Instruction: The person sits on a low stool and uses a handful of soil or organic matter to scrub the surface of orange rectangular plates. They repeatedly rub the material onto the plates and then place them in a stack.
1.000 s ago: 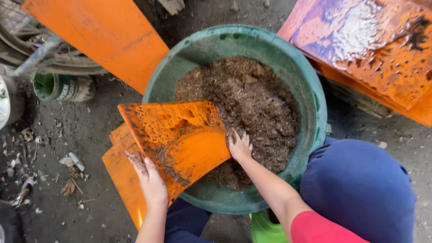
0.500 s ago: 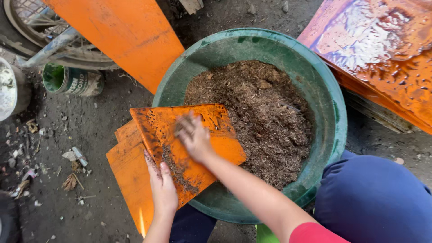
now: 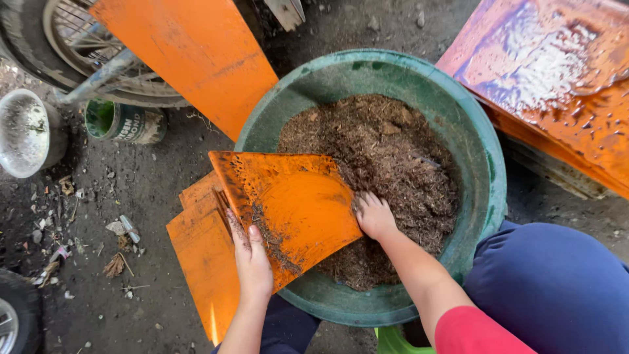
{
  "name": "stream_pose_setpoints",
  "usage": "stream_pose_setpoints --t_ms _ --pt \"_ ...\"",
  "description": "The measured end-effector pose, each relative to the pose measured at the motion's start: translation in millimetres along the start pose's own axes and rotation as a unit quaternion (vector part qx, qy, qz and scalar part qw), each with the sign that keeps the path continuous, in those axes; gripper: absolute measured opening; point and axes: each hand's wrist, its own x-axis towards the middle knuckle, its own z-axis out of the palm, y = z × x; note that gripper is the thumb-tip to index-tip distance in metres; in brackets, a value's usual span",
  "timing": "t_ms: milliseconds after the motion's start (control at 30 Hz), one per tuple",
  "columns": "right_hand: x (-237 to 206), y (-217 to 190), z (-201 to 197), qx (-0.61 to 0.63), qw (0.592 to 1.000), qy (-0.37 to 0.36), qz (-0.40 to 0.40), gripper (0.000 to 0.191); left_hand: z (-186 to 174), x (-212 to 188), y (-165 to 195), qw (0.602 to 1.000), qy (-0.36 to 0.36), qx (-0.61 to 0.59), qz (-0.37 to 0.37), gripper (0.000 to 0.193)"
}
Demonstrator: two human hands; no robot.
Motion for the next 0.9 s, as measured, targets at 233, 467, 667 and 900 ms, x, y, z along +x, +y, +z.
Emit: stream_pose_setpoints --t_ms 233,467,667,900 --pt "-86.8 -2.1 -6.4 -0.025 0.998 -0.042 0.034 0.056 -9.1 -23.2 13.9 1.0 0.009 0.001 0.021 0.066" --pt "-156.2 -24.8 -51.4 -0.013 0.987 -0.131 0.089 0.069 -18.7 -42.0 35.8 0.998 0.007 0.002 -0.063 0.069" --pt "-190.9 -45.5 -69.5 -0.162 0.948 -0.27 0.055 0.072 -22.7 -46.2 36.8 0.999 0.016 -0.014 -0.029 0.068" --pt "-134.1 -3.6 -58.7 0.093 0.979 -0.176 0.051 0.055 -19.4 -42.1 40.3 0.992 0.036 -0.117 -0.038 0.065"
